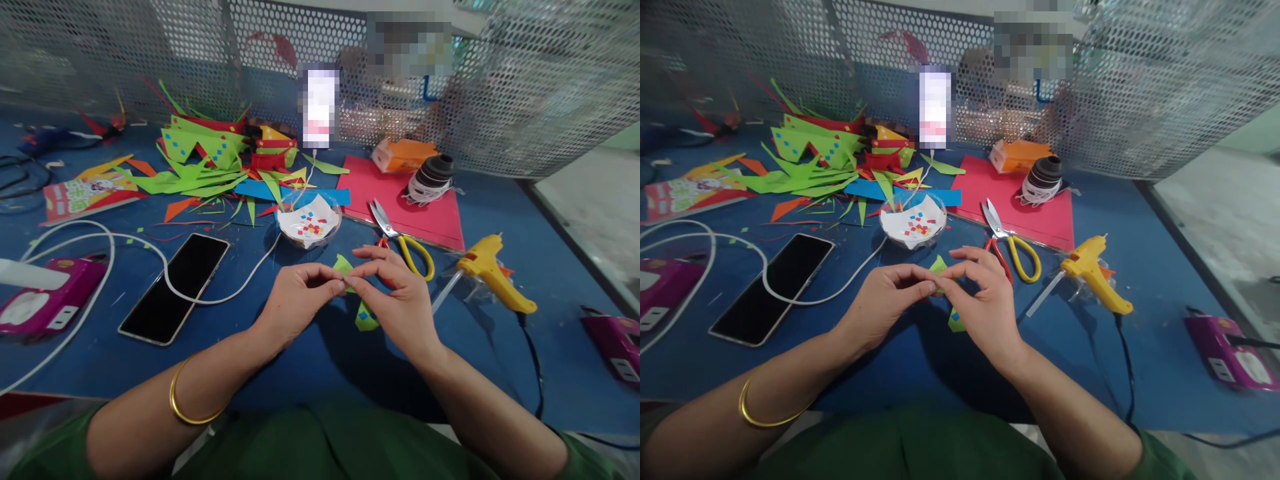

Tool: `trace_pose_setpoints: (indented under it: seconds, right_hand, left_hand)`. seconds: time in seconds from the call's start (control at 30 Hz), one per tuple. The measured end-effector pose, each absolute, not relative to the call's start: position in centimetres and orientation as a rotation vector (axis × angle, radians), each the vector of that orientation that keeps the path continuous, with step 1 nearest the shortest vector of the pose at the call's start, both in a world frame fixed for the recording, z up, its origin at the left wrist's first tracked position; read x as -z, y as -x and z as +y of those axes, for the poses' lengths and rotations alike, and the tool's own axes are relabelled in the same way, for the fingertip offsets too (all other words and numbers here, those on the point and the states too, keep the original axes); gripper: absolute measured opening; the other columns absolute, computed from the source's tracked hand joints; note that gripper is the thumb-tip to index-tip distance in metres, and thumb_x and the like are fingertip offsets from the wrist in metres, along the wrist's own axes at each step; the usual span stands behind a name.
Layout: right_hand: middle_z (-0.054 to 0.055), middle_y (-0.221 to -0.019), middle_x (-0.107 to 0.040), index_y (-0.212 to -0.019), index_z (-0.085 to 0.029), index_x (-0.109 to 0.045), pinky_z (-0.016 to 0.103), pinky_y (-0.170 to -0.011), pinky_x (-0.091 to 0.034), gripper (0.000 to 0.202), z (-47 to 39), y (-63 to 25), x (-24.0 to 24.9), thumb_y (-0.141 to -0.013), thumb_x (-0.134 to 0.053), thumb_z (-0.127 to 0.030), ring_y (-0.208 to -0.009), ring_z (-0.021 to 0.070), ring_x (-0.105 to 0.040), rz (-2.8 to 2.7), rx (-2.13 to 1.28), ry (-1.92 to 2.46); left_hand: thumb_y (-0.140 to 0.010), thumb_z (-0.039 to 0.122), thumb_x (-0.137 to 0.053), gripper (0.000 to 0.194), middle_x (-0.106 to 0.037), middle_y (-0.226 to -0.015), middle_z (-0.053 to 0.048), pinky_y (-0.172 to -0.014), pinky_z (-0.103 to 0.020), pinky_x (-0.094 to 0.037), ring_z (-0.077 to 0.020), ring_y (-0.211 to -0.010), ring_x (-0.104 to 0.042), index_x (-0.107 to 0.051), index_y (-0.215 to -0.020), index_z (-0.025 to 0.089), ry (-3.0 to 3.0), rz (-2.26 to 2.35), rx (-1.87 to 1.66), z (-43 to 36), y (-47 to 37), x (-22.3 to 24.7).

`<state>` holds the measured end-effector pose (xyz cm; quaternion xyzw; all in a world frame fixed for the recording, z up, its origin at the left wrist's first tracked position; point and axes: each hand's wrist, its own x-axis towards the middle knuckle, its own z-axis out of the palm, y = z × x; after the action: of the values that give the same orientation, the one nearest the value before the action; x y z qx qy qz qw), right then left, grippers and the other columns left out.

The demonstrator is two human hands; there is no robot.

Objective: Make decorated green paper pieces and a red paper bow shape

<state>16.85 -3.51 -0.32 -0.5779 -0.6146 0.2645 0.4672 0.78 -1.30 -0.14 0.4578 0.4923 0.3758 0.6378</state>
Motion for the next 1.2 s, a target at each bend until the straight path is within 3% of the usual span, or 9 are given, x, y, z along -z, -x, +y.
trace_pose_setpoints:
  seconds: [0.4,0.83,1.0,1.1,1.2]
  right_hand:
    - [0.005,-0.106,-0.073,-0.080,-0.026,-0.075,0.045,-0.103,-0.046,0.005,-3.39,-17.33,0.31,-0.083,-0.072,-0.024,-0.111,0.0234,-0.065,-1.551,-0.594,1.437]
    - [0.005,-0.109,-0.073,-0.078,-0.023,-0.066,0.040,-0.102,-0.044,0.010,-3.33,-17.58,0.19,-0.088,-0.065,-0.024,-0.116,0.0218,-0.063,-1.639,-0.649,1.429]
    - [0.003,-0.092,-0.073,-0.079,-0.022,-0.066,0.032,-0.078,-0.050,0.011,-3.15,-17.62,-0.09,-0.087,-0.064,-0.029,-0.087,0.0180,-0.066,-1.478,-0.816,1.547]
    - [0.000,-0.074,-0.066,-0.079,-0.021,-0.066,0.028,-0.062,-0.045,0.014,-3.09,-17.60,-0.09,-0.087,-0.065,-0.033,-0.068,0.0135,-0.058,-1.461,-0.893,1.566]
    - [-0.002,-0.070,-0.062,-0.079,-0.020,-0.066,0.026,-0.056,-0.040,0.015,-3.15,-17.50,-0.09,-0.086,-0.065,-0.034,-0.062,0.0106,-0.052,-1.446,-0.887,1.573]
  left_hand:
    - [-0.075,0.021,-0.077,0.004,-0.076,-0.076,-0.002,-0.072,-0.026,-0.055,-0.0142,-0.071,-0.068,-0.077,-0.077,0.018,-1.120,1.134,-0.899,-1.30,-0.72,0.20]
    - [-0.075,0.021,-0.076,0.006,-0.076,-0.076,-0.001,-0.069,-0.025,-0.052,-0.0138,-0.071,-0.066,-0.077,-0.079,0.017,-1.255,1.140,-0.908,-1.25,-0.57,0.48]
    - [-0.076,0.020,-0.076,0.004,-0.076,-0.078,-0.001,-0.073,-0.026,-0.052,-0.0138,-0.074,-0.067,-0.076,-0.078,0.017,-1.245,1.129,-0.913,-1.33,-0.66,0.43]
    - [-0.076,0.020,-0.076,0.004,-0.075,-0.077,-0.001,-0.074,-0.026,-0.052,-0.0137,-0.074,-0.067,-0.075,-0.079,0.016,-1.241,1.123,-0.893,-1.39,-0.67,0.59]
    - [-0.073,0.020,-0.078,0.014,-0.074,-0.076,0.000,-0.072,-0.027,-0.052,-0.0142,-0.073,-0.069,-0.069,-0.083,0.016,-1.172,1.107,-0.903,-1.36,-0.72,0.85]
